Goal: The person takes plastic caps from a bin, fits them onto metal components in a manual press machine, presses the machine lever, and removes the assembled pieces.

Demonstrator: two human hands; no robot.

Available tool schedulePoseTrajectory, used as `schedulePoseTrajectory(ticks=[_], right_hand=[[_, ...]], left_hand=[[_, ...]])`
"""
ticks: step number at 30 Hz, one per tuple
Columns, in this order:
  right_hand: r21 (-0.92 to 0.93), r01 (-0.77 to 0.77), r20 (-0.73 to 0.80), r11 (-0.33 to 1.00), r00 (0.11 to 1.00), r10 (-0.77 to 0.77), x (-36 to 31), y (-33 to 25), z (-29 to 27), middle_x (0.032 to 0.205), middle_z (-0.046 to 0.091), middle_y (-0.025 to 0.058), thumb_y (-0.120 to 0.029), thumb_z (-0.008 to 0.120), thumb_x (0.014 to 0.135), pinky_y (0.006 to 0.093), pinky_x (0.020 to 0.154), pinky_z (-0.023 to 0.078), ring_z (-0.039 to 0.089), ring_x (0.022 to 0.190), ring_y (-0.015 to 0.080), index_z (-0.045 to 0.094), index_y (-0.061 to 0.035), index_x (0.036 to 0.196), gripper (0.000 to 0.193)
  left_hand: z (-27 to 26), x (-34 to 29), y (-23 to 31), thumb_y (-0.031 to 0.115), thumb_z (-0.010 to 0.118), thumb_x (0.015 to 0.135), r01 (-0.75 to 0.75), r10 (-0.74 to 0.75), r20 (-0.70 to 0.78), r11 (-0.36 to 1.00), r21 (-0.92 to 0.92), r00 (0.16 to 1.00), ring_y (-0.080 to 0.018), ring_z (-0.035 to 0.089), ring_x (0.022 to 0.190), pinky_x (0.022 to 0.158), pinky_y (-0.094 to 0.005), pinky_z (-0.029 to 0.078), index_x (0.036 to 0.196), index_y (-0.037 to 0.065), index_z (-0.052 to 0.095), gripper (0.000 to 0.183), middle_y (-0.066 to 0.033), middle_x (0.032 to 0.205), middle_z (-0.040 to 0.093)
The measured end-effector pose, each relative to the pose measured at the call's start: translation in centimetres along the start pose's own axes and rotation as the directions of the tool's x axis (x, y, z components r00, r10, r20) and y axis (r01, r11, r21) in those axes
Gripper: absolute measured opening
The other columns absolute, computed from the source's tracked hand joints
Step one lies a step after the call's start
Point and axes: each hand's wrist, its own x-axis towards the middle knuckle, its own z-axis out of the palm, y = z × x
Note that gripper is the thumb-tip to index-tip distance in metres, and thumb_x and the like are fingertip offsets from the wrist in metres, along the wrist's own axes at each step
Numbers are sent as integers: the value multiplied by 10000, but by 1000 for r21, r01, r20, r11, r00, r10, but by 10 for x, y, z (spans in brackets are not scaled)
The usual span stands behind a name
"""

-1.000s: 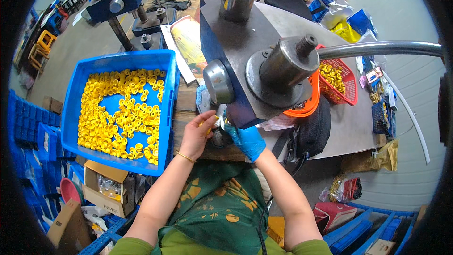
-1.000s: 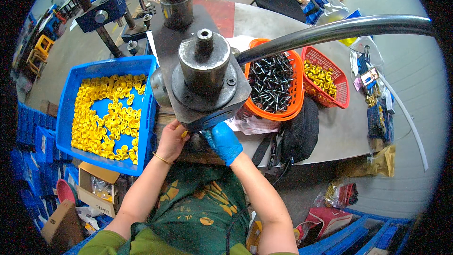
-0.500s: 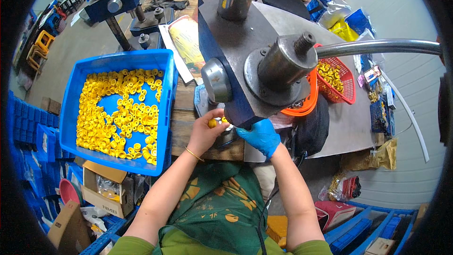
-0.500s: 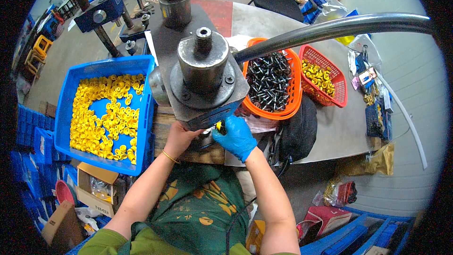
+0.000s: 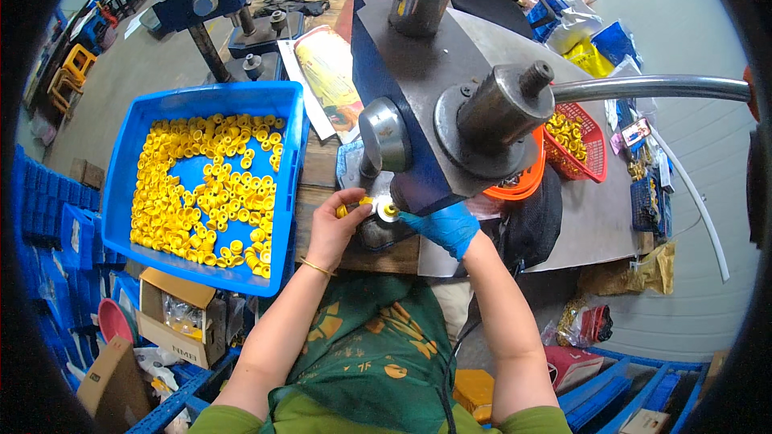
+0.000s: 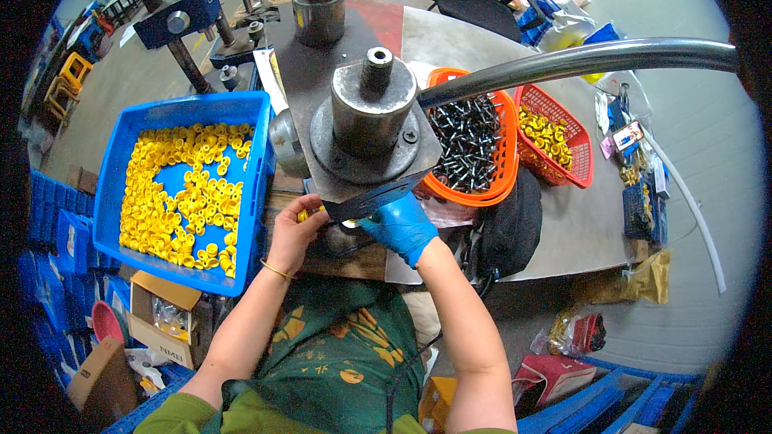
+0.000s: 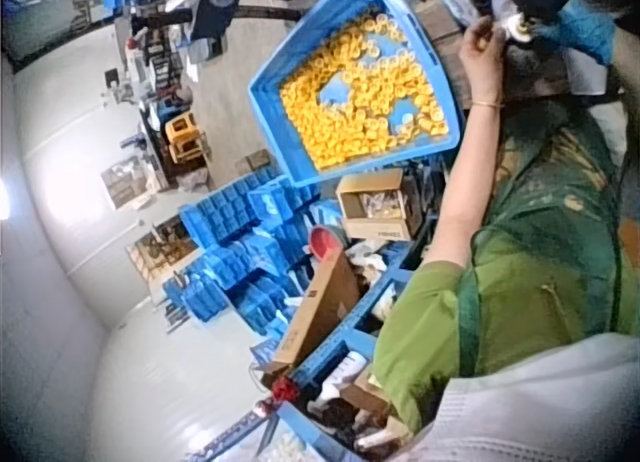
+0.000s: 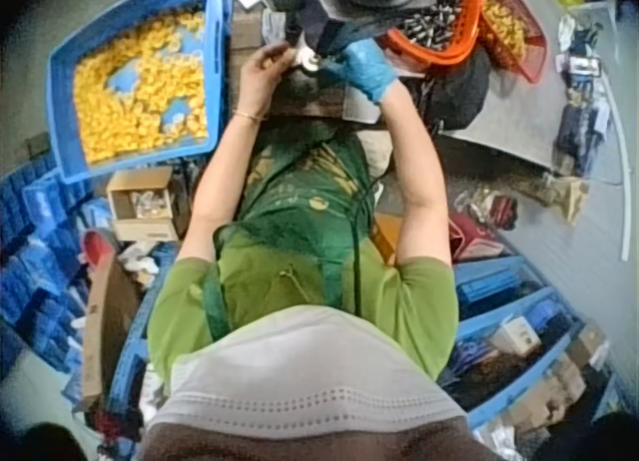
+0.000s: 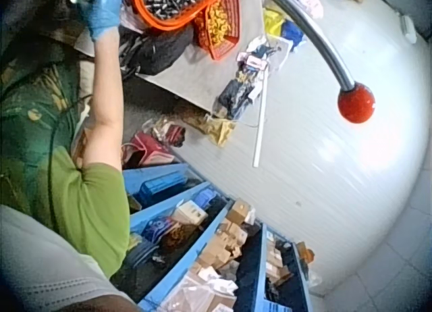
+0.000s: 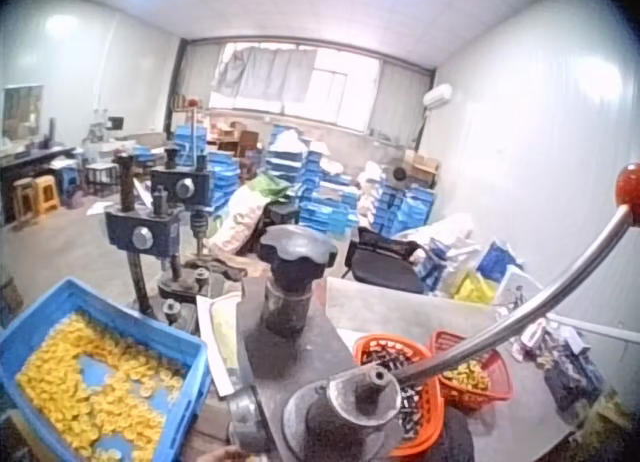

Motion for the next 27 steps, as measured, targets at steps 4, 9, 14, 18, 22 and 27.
schedulePoseTrajectory(ticks=[4, 9, 14, 18, 22, 27], right_hand=[[-16, 13, 28, 1000, 1000, -13, 3, -12, 3, 850, 621, 143, -159, 680, 653, 387, 722, 461, 579, 813, 328, 628, -67, 883, 253], [87, -147, 139, 985, 981, 134, 8, -8, 12, 933, 616, 146, -179, 684, 672, 385, 764, 450, 572, 872, 325, 614, -66, 948, 306], [124, -128, 65, 984, 991, 121, -3, -8, 2, 950, 611, 154, -186, 683, 686, 366, 770, 451, 574, 873, 314, 608, -57, 959, 311], [-201, -174, -205, 964, 970, 133, 23, -63, -79, 987, 603, 146, -169, 650, 736, 336, 742, 456, 571, 868, 284, 577, -19, 1030, 338], [338, 134, -896, 932, 349, 275, 20, -137, -257, 1220, 487, 134, -302, 472, 863, 389, 808, 485, 573, 951, 212, 382, -135, 1286, 464], [524, 91, -361, 847, 924, 124, -90, -134, -328, 1150, 510, 205, -233, 529, 763, 375, 935, 356, 503, 1059, 244, 400, 97, 1225, 582]], left_hand=[[0, 0, -3, 33, 625, 761, -11, 11, 23, 1000, 4, 1000, -10, 413, 555, 470, -142, 321, 978, 56, 573, 225, 65, 724, 507], [1, -4, -2, 38, 631, 760, -40, 40, 23, 999, 3, 999, -9, 410, 554, 468, -139, 315, 991, 54, 582, 237, 61, 729, 515], [-1, -5, 0, 62, 647, 757, -42, 41, 21, 998, 42, 999, -7, 409, 559, 467, -139, 308, 1000, 46, 594, 249, 65, 727, 518], [-6, -12, -4, 81, 649, 764, -59, 57, 18, 994, 95, 998, -8, 415, 567, 470, -141, 312, 1014, 43, 590, 260, 63, 727, 519], [3, -13, -2, 115, 636, 791, 24, -25, 36, 999, 25, 999, -7, 418, 600, 501, -149, 330, 991, 29, 617, 219, 53, 731, 531], [6, -5, -3, 169, 602, 823, 39, -38, 31, 999, -35, 999, -5, 405, 571, 470, -150, 304, 999, 52, 617, 212, 60, 702, 514]])
